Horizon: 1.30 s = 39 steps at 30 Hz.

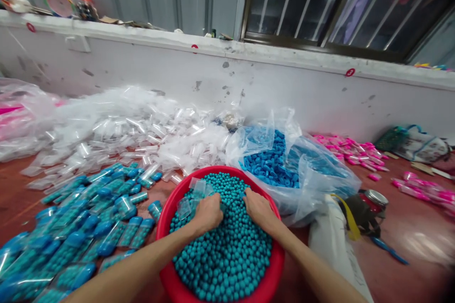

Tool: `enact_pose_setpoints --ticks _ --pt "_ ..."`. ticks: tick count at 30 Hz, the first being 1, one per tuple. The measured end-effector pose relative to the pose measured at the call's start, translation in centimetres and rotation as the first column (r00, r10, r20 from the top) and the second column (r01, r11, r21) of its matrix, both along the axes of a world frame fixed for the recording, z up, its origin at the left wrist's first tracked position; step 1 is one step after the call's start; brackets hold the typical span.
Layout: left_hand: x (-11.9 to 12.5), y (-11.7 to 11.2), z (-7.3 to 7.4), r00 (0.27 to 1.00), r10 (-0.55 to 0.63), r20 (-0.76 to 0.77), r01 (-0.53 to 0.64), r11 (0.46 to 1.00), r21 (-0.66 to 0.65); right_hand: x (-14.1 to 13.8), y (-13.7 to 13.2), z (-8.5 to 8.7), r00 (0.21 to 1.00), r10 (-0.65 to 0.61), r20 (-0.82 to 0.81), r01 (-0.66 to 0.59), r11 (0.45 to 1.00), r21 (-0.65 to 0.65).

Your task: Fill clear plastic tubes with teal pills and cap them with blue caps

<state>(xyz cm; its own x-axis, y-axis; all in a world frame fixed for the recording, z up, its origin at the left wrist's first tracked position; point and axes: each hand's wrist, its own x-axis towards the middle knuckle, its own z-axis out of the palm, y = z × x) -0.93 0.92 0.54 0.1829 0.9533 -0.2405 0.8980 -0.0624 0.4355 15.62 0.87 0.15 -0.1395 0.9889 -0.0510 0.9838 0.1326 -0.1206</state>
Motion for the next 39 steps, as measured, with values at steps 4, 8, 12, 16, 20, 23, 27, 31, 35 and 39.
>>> enact_pose_setpoints --ticks 4,8,12,16,20,23,27,31,35,39 --pt "-0.5 -0.5 0.4 1.000 -0.016 0.007 0.016 1.000 -0.013 -1.1 1.2 -0.4 0.993 -0.027 -0.113 0.020 0.998 -0.061" --pt "0.2 -0.6 -0.7 0.995 0.023 0.098 -0.017 0.998 -0.059 -2.1 1.4 -0.5 0.957 0.000 -0.290 -0.040 0.991 -0.131" --pt "0.3 0.0 -2.2 0.948 0.131 0.291 -0.080 0.981 -0.178 -2.6 1.0 -0.4 0.868 -0.012 -0.497 -0.124 0.963 -0.239" --pt "-0.2 -0.3 -2.3 0.809 0.226 0.542 -0.027 0.936 -0.351 -2.3 0.2 0.0 0.764 -0.118 -0.635 -0.160 0.918 -0.363" --pt "-0.9 -1.2 -1.3 0.639 0.339 0.691 0.061 0.873 -0.485 -1.8 -0.7 0.7 0.672 -0.148 -0.725 -0.208 0.903 -0.377" --pt "-1.6 -1.7 -0.9 0.535 0.410 0.738 0.117 0.830 -0.546 -1.6 -1.5 1.2 0.594 -0.099 -0.798 -0.250 0.921 -0.300" --pt "-2.1 -2.0 -1.3 0.419 0.468 0.778 0.137 0.814 -0.564 -1.7 -2.2 1.4 0.505 0.030 -0.862 -0.240 0.965 -0.107" --pt "-2.2 -2.3 -1.6 0.310 0.495 0.812 0.166 0.813 -0.559 -1.8 -2.6 1.4 0.528 0.054 -0.848 -0.209 0.975 -0.069" --pt "-2.1 -2.7 -0.8 0.318 0.460 0.829 0.093 0.855 -0.510 -2.0 -2.9 1.9 0.595 0.172 -0.785 -0.195 0.979 0.066" --pt "-2.1 -3.1 0.1 0.369 0.363 0.856 -0.004 0.921 -0.388 -2.2 -3.1 2.2 0.602 0.191 -0.776 -0.171 0.979 0.109"
